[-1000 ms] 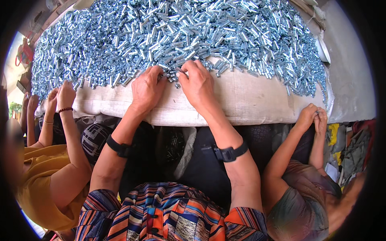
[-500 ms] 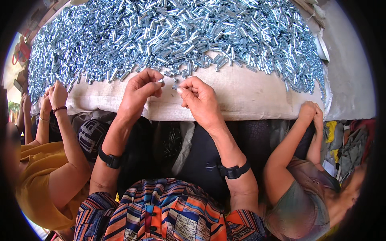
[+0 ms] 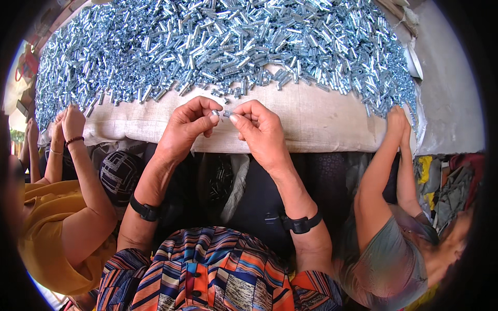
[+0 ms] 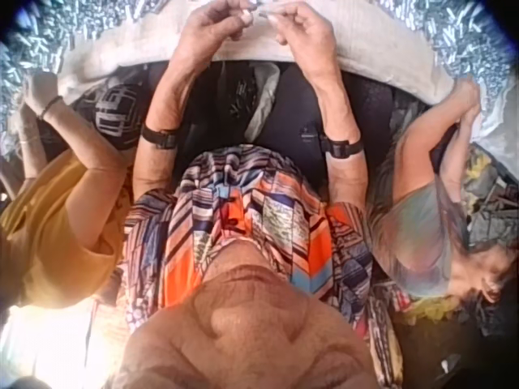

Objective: Assemble small metal hardware components by hand while sitting at a table.

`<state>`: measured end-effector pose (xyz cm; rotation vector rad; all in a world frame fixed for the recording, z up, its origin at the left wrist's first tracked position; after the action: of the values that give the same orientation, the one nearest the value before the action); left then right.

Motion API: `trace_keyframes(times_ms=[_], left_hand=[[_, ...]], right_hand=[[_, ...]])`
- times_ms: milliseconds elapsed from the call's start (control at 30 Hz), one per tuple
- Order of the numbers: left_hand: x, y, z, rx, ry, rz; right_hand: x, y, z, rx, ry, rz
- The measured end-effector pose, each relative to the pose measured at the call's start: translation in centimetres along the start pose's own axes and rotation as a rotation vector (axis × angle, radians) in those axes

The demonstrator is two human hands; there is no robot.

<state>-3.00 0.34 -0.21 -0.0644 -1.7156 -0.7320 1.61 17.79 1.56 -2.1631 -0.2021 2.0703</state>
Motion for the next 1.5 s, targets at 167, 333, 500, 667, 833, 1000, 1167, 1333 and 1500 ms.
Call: trace_keyframes(times_ms=[167,333,500,667,833,1000,1167,1333,1500], left_hand=[[-0.1,0.3,-0.3,0.018,-0.020,-0.157],[0.2,0.8,-0.6,0.045,-0.080,-0.212],[0.1,0.8,-0.7,0.016,-0.028,-0.192],[-0.1,1.5,-0.8,-0.002,0.065,0.005],[-1.5,1.5,-0.1,0.058,0.333,0.483],[-2.2,2.2,-0.1,0.081,0.480,1.093],[-1.4,0.4,-0.2,0.200,0.417,0.990],[0.0,-1.5,2.2,0.296,0.460,1.058],[-0.4,-2.0,3.7,0.244,0.397,1.292]], right_hand=[[0.3,0.1,-0.3,-0.010,-0.009,-0.015],[0.1,0.1,-0.3,-0.013,-0.013,-0.024],[0.0,-0.2,-0.4,-0.067,-0.009,0.026],[0.5,-0.4,-0.4,-0.053,-0.030,0.073],[1.6,-0.3,-0.4,-0.033,0.016,0.079],[1.8,0.9,0.0,0.153,-0.285,-0.772],[1.6,2.2,0.2,0.144,-0.434,-0.917],[1.0,1.8,1.0,0.057,-0.247,-0.929],[-0.1,0.8,0.5,-0.204,-0.144,-0.776]])
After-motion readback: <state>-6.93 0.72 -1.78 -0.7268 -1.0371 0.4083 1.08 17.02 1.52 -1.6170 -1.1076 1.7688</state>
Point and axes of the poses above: each hand's wrist, its own z-axis towards the middle knuckle, its own y-axis out of the palm, x = y × z, the point moved 2 cm from there along z, towards the middle knuckle, and after that the axes turned 12 degrees about -z, right-handed, at the moved point
